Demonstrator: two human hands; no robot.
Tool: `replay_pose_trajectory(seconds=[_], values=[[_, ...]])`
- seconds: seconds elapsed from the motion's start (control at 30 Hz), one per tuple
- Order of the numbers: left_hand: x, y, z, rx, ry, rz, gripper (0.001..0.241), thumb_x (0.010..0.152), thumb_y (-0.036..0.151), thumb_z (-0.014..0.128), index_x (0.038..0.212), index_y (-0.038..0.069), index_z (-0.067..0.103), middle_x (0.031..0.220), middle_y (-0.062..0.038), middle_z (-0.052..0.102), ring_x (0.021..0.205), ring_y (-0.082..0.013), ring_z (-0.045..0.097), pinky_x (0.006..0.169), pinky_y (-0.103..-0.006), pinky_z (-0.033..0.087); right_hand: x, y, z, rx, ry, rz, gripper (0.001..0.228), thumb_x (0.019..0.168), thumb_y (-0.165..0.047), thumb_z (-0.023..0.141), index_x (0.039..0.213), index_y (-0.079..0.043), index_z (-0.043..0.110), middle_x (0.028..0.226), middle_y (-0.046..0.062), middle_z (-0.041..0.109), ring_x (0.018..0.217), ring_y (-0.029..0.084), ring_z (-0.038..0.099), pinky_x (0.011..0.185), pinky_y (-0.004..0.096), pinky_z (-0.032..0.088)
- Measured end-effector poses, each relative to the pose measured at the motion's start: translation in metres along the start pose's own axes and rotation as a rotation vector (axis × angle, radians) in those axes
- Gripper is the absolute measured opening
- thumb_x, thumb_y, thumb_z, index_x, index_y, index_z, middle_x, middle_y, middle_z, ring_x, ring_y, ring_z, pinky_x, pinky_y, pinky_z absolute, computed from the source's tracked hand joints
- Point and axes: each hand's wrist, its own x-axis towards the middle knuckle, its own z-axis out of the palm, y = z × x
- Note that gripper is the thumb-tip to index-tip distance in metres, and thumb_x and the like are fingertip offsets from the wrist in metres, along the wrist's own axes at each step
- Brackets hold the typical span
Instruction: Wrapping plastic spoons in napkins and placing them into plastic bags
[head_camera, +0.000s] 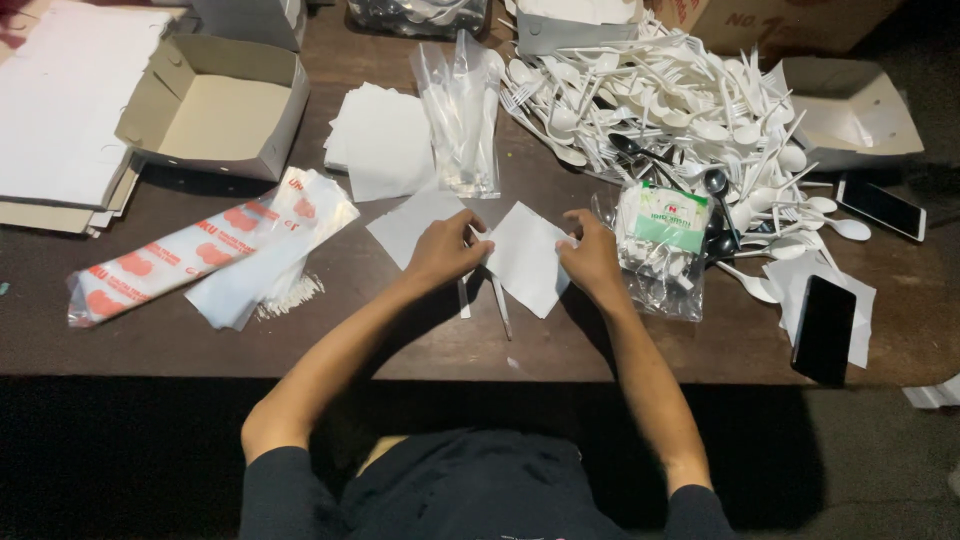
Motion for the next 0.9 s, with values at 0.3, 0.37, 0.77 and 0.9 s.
replay_pose_trajectory(seconds=[0.3, 0.37, 0.77, 0.9], values=[[-0.015, 0.042, -0.006, -0.042, -0.229, 0.279, 0.029, 0.085, 0.040, 0.074, 0.106, 0.021, 0.074, 0.078, -0.003, 0.079, 0.075, -0.0324, 0.074, 0.072, -0.0438, 0.058, -0.002, -0.007, -0.016, -0.042, 0.030, -0.034, 0.044, 0.084, -0.009, 0.071, 0.128, -0.011, 0.068, 0.115, 0.020, 0.073, 0.112, 0.042, 0.068, 0.098, 0.053, 0.052], [-0.015, 0.040, 0.001, 0.078, -0.258, 0.269, 0.028, 0.086, 0.045, 0.070, 0.103, 0.023, 0.076, 0.077, -0.003, 0.078, 0.076, -0.0337, 0.074, 0.072, -0.0452, 0.058, 0.010, 0.019, -0.002, -0.129, 0.009, -0.057, 0.045, 0.084, -0.013, 0.072, 0.128, -0.014, 0.069, 0.114, 0.018, 0.073, 0.112, 0.041, 0.068, 0.099, 0.053, 0.051], [-0.005, 0.033, 0.036, 0.462, 0.028, 0.645, 0.026, 0.080, 0.047, 0.073, 0.102, 0.034, 0.074, 0.113, 0.008, 0.067, 0.118, -0.0284, 0.052, 0.099, -0.0626, 0.028, 0.003, 0.022, -0.016, -0.118, 0.093, -0.054, 0.047, 0.094, -0.025, 0.070, 0.133, -0.001, 0.062, 0.119, 0.026, 0.060, 0.117, 0.047, 0.061, 0.105, 0.053, 0.045], [-0.017, 0.053, 0.029, 0.558, -0.169, 0.486, 0.034, 0.085, 0.048, 0.070, 0.113, 0.030, 0.076, 0.130, 0.004, 0.070, 0.143, -0.0384, 0.043, 0.100, -0.0938, 0.001, -0.009, 0.017, -0.031, -0.141, 0.079, 0.071, 0.055, 0.096, -0.035, 0.069, 0.137, 0.001, 0.060, 0.128, 0.031, 0.058, 0.125, 0.053, 0.055, 0.108, 0.060, 0.040]])
